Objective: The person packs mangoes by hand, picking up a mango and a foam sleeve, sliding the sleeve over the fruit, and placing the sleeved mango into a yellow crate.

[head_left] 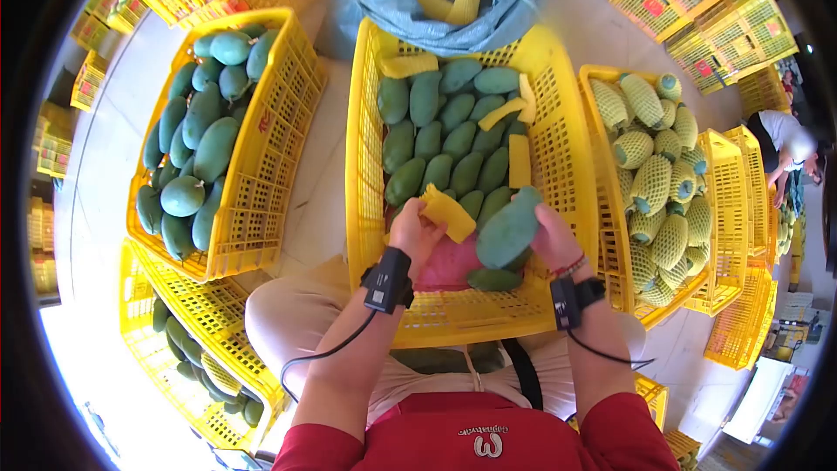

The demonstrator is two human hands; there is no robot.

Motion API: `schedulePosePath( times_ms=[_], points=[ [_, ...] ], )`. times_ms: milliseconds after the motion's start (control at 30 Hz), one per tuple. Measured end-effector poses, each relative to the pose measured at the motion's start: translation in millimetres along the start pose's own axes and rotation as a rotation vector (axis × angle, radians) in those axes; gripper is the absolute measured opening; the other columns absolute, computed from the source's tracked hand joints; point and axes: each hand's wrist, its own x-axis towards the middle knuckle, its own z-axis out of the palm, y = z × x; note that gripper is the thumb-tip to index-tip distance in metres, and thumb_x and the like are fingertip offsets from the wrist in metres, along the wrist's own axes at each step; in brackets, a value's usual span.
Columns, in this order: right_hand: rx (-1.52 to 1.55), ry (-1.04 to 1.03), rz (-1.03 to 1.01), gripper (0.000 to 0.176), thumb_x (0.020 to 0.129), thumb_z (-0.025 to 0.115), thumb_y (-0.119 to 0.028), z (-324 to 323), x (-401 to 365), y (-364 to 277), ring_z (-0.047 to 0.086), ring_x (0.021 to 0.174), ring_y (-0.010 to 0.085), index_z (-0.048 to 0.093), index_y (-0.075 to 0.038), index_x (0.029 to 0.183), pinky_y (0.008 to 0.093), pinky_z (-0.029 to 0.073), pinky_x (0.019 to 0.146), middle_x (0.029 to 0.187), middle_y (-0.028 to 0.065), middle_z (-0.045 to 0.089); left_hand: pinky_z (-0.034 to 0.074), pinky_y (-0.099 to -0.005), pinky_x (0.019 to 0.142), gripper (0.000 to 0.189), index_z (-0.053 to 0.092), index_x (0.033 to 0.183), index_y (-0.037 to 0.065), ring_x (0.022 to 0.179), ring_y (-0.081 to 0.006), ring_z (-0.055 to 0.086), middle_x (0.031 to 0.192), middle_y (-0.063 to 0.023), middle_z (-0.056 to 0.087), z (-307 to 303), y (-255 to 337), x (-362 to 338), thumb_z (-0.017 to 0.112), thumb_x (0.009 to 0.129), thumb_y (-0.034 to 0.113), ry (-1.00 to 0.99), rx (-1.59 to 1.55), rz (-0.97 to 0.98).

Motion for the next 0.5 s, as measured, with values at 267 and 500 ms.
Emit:
schedulePosePath(
  times_ms=[267, 500],
  points=[
    [0.567, -0.157, -0.124, 0.052, 0.091, 0.045, -0.036, 85.7, -86.8, 20.4, 0.054, 0.106, 0.0256, 0.035, -0.005, 0.132, 0.0445, 0.044, 0.091, 0.126, 0.0144, 0.047, 0.049, -0.0332, 0.062, 0.021, 0.063, 0.094, 0.000, 0.069, -0.0220, 0.060, 0.088, -0.0092, 0.061, -9.4, -17.6, -58.9, 0.063, 0.081, 0.016, 0.018, 1.054, 0.674],
    [0.344, -0.117, -0.054, 0.057, 0.085, 0.052, -0.023, 109.0, -126.7, 28.9, 0.051, 0.111, 0.0220, 0.032, 0.000, 0.134, 0.0378, 0.043, 0.094, 0.128, 0.0129, 0.046, 0.049, -0.0353, 0.064, 0.016, 0.067, 0.085, 0.006, 0.072, -0.0298, 0.060, 0.083, -0.0121, 0.058, 8.9, -24.5, -119.0, 0.067, 0.069, 0.010, -0.169, 1.469, 1.282]
  ],
)
